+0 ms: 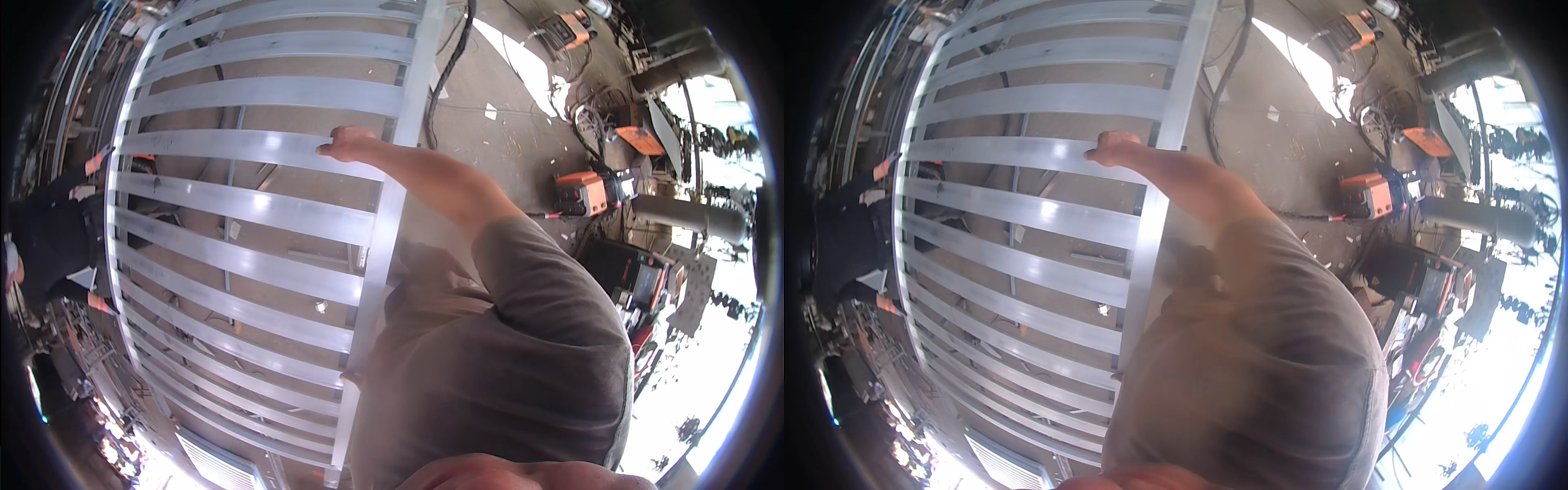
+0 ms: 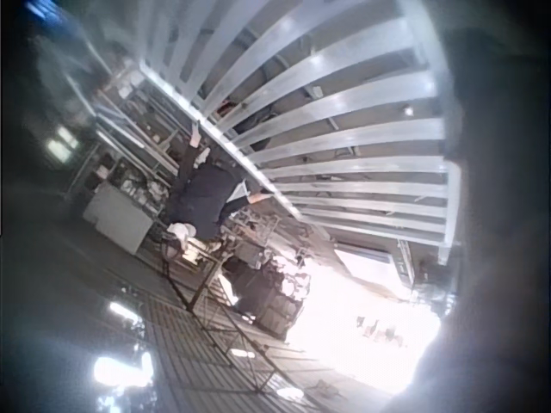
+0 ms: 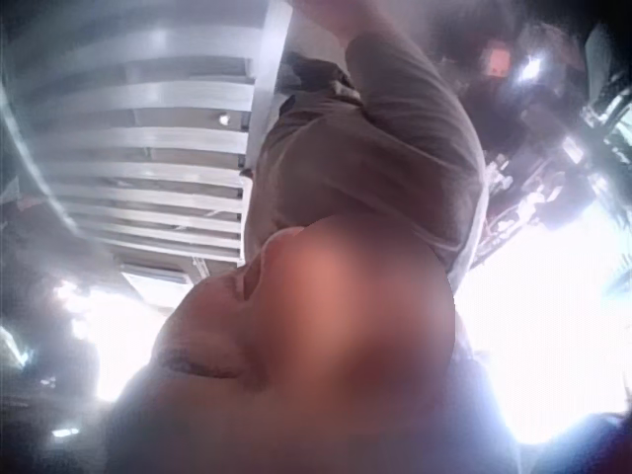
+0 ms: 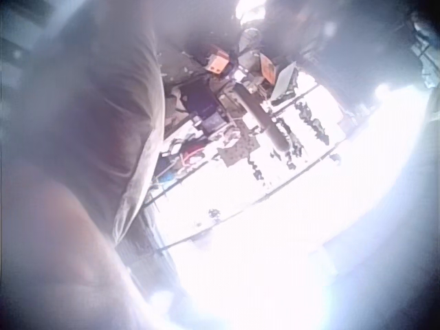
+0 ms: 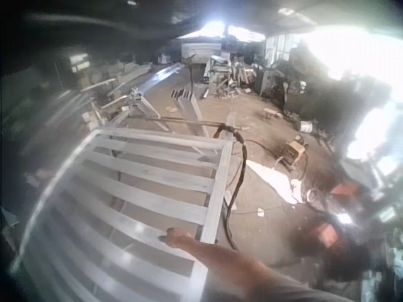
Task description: The person uses a pneumatic rivet gun to fasten metal slats to a rectangular frame, then flips the frame and aligns additional slats by hand. The person secures the slats with the rivet gun and adjusts their positions to ensure alignment.
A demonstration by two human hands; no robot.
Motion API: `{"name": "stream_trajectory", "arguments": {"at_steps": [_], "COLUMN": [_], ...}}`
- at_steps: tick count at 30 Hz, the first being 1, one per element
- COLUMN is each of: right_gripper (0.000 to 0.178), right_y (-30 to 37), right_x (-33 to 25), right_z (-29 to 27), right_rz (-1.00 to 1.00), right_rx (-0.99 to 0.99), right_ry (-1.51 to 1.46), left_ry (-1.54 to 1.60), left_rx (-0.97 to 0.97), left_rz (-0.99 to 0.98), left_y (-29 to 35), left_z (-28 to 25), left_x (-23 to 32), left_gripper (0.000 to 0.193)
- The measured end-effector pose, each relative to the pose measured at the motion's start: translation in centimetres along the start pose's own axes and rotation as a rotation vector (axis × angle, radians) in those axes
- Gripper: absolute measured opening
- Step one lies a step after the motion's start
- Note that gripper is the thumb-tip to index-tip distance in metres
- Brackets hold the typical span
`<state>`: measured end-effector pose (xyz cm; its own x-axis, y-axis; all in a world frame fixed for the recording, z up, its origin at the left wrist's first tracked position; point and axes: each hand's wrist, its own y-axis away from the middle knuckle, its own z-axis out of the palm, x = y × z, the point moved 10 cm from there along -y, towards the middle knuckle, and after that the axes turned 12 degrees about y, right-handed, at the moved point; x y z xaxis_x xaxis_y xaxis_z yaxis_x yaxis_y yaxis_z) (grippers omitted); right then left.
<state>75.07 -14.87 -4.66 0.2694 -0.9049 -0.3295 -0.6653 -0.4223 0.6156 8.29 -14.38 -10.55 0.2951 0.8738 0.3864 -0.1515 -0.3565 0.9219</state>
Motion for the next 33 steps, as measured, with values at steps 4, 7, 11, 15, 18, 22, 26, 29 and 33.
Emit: {"name": "stream_trajectory", "arguments": {"at_steps": [4, 7, 11, 15, 18, 22, 26, 29, 33], "right_gripper": [0.069, 0.063, 0.052, 0.034, 0.038, 0.063, 0.074, 0.073, 0.06], "right_y": [0.7, 2.3, 7.7, 15.1, 15.0, 9.1, 1.6, -0.8, -0.5], "right_x": [0.1, 0.1, 2.0, 13.6, 23.0, 26.2, 24.2, 23.6, 22.9], "right_z": [0.0, -0.7, -2.9, -1.3, 1.8, 0.7, -0.9, -2.8, -3.7], "right_rz": [-0.035, -0.074, -0.187, -0.007, 0.269, 0.134, 0.125, 0.144, 0.198], "right_rx": [0.006, 0.088, 0.522, 0.976, 0.882, 0.595, 0.248, 0.172, 0.219], "right_ry": [-0.018, -0.039, -0.106, -0.504, -0.794, -1.187, -1.615, -1.616, -1.516], "left_ry": [-0.086, -0.133, -0.213, -0.409, -0.924, -1.26, -1.527, -1.447, -1.427], "left_rx": [-0.011, -0.026, -0.053, -0.073, -0.122, -0.05, 0.073, 0.065, 0.052], "left_rz": [0.005, 0.014, 0.023, 0.03, 0.337, 1.211, 1.21, 0.937, 0.705], "left_y": [0.1, 0.2, 1.8, 5.2, 6.7, 9.5, 6.6, 4.3, 3.3], "left_z": [0.9, 1.8, 3.5, 6.8, 14.9, 30.8, 39.7, 41.4, 41.7], "left_x": [0.4, 0.5, 0.4, 0.9, 5.2, 11.8, 12.6, 12.3, 12.1], "left_gripper": [0.07, 0.071, 0.072, 0.074, 0.075, 0.093, 0.101, 0.103, 0.106]}}
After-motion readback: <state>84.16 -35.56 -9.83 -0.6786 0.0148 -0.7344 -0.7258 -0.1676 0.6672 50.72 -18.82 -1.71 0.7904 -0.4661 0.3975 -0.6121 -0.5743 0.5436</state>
